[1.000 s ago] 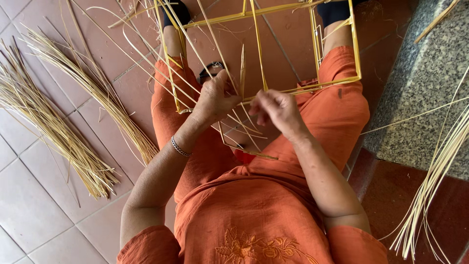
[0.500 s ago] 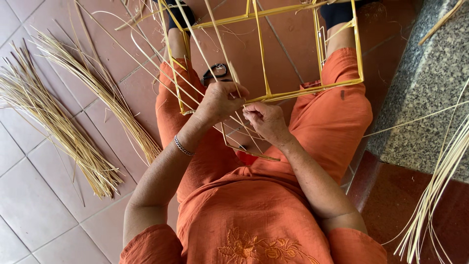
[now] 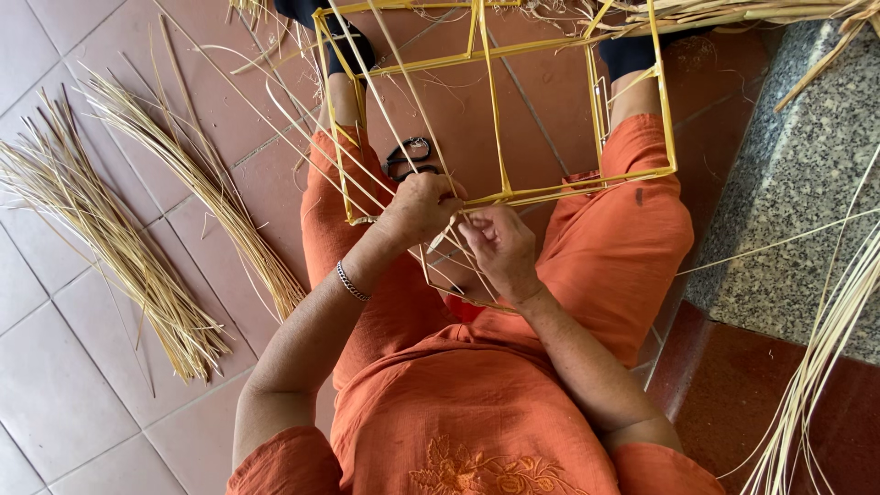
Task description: The person sits on the floor and weaves thin dried plant strips into a yellow rectangular basket frame. They repeatedly pick up strips, thread them through the frame, and trim excess with scissors, gradually building up the woven structure.
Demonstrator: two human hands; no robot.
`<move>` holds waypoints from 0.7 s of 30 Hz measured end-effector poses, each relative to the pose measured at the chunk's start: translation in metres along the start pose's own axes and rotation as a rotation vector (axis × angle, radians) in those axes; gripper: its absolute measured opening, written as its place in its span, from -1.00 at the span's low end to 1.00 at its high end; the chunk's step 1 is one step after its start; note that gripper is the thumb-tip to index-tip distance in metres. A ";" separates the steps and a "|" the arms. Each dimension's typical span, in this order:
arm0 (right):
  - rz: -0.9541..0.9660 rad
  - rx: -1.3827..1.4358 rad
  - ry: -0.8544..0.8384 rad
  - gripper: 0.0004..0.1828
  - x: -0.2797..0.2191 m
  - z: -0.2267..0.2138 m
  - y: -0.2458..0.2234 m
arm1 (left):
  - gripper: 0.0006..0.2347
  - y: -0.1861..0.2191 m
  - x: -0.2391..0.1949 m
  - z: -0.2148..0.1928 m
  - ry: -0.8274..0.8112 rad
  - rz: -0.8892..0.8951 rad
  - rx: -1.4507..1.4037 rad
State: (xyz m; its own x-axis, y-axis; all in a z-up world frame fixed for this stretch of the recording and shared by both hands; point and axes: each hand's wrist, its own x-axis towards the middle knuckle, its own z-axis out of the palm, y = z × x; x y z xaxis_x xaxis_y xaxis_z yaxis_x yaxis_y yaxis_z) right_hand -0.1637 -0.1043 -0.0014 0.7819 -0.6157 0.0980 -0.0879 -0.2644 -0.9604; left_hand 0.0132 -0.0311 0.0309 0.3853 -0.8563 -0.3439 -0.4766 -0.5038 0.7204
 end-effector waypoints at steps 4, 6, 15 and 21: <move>0.234 0.102 -0.160 -0.75 -0.006 0.009 -0.001 | -0.78 -0.002 -0.002 -0.004 0.020 0.021 -0.043; 0.319 0.151 -0.160 -0.79 -0.006 0.014 0.001 | -0.84 -0.001 -0.004 -0.004 0.009 0.008 -0.055; 0.310 0.282 -0.048 -0.87 -0.003 0.007 0.017 | -0.92 0.001 -0.009 0.000 0.097 0.058 -0.052; 0.208 0.053 -0.012 -0.91 -0.002 -0.001 0.009 | -0.94 0.005 -0.015 0.004 0.165 0.052 0.008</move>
State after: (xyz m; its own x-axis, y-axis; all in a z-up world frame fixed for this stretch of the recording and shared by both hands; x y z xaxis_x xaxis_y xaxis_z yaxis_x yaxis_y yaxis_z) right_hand -0.1668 -0.1056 -0.0102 0.7572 -0.6443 -0.1069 -0.2164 -0.0930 -0.9719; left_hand 0.0017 -0.0219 0.0373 0.4846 -0.8510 -0.2022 -0.5054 -0.4611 0.7294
